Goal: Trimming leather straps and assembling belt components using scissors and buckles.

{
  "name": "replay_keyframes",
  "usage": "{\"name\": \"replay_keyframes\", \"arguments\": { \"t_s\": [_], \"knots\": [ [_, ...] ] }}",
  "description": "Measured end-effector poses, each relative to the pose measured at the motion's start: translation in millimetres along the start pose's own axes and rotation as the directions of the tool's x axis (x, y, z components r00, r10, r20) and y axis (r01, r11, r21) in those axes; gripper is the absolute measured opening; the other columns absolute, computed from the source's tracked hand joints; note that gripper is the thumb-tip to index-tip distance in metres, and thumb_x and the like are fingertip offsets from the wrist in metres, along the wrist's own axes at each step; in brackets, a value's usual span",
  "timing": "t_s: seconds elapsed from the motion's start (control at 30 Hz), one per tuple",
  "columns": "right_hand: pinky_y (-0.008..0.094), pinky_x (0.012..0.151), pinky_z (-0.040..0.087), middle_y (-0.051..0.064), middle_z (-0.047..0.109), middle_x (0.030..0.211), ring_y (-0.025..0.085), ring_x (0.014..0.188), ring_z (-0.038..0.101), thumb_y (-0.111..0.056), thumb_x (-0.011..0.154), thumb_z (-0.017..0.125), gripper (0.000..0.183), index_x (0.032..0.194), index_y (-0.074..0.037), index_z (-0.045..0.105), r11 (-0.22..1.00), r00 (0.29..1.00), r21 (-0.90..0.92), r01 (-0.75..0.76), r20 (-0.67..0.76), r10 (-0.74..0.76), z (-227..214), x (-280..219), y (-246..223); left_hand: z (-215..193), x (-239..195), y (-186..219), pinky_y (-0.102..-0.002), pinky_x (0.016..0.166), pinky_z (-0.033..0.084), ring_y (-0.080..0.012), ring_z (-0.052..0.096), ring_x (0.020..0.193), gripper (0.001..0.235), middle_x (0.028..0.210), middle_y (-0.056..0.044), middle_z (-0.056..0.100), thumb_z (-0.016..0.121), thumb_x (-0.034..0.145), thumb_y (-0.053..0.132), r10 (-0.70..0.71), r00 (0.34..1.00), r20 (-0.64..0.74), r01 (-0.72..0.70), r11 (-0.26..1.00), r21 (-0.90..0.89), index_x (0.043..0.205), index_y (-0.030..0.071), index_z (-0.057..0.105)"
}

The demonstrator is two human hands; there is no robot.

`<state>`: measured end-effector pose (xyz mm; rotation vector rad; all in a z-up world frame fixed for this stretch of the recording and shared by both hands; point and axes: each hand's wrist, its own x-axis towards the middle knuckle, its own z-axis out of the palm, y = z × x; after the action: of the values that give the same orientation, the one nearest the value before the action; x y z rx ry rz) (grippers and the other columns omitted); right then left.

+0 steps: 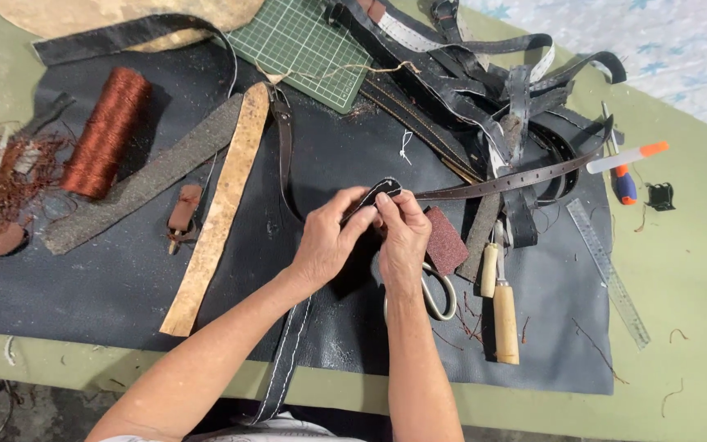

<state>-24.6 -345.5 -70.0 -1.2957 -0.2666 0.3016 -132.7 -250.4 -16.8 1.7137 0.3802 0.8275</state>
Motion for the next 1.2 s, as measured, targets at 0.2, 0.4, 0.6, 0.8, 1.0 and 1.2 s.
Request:
{"name": "replay_keyframes", "arguments": {
  "t_s": [0.2,0.4,0.6,0.8,1.0,1.2],
  "knots": [
    [0.016,0.053,0.048,0.002,0.068,0.081,0.008,0.066,0.058,-0.007,0.093,0.077,0.003,0.095,-0.006,0.074,0.997,0.997,0.051,-0.055,-0.05,0.058,2,4,1,-1,-1,-28,-0.025,0.059,0.057,-0.0116,0.072,0.063,0.012,0.071,-0.007,0.076,0.068,0.099,0.022,-0.23,0.966,0.122,0.251,0.946,-0.204,0.097,0.016,0.079],
    [0.017,0.054,0.048,0.0,0.069,0.078,0.008,0.064,0.06,-0.011,0.094,0.076,0.004,0.097,-0.01,0.074,0.978,0.987,0.152,-0.145,-0.053,0.154,17,-3,-14,-8,-1,-23,-0.022,0.05,0.056,-0.0116,0.067,0.051,0.019,0.062,-0.013,0.073,0.063,0.102,0.018,-0.312,0.934,0.177,0.356,0.862,-0.36,0.096,0.008,0.077],
    [0.017,0.055,0.049,0.0,0.07,0.081,0.007,0.066,0.062,-0.012,0.093,0.077,0.008,0.101,-0.011,0.073,0.987,0.992,0.103,-0.121,-0.023,0.124,14,-2,-10,-9,-6,-20,-0.026,0.052,0.062,-0.0156,0.072,0.06,0.015,0.074,-0.017,0.075,0.066,0.1,0.012,-0.302,0.938,0.171,0.347,0.845,-0.408,0.108,0.002,0.075],
    [0.016,0.052,0.05,0.002,0.073,0.088,0.007,0.067,0.061,-0.006,0.09,0.078,0.016,0.106,-0.01,0.074,0.999,1.0,0.043,0.003,0.011,-0.004,31,-13,-22,-10,-6,-21,-0.025,0.047,0.061,-0.0159,0.071,0.056,0.017,0.074,-0.017,0.074,0.065,0.1,0.014,-0.312,0.933,0.179,0.36,0.825,-0.437,0.108,0.0,0.072],
    [0.016,0.05,0.05,0.004,0.071,0.091,0.007,0.068,0.06,-0.003,0.09,0.077,0.015,0.104,-0.007,0.075,0.998,0.997,0.015,0.064,0.034,-0.065,34,-14,-20,-10,-4,-22,-0.027,0.044,0.061,-0.0179,0.07,0.055,0.018,0.075,-0.018,0.073,0.064,0.1,0.011,-0.339,0.925,0.17,0.379,0.811,-0.445,0.11,-0.002,0.071],
    [0.018,0.054,0.05,0.006,0.065,0.096,0.007,0.07,0.053,0.0,0.089,0.076,0.012,0.1,-0.005,0.079,0.978,0.977,-0.058,0.198,0.096,-0.192,35,-16,-25,-8,-4,-21,-0.027,0.041,0.06,-0.0199,0.071,0.055,0.02,0.076,-0.02,0.073,0.06,0.101,0.009,-0.383,0.914,0.132,0.395,0.77,-0.502,0.113,-0.003,0.07]
  ]
}}
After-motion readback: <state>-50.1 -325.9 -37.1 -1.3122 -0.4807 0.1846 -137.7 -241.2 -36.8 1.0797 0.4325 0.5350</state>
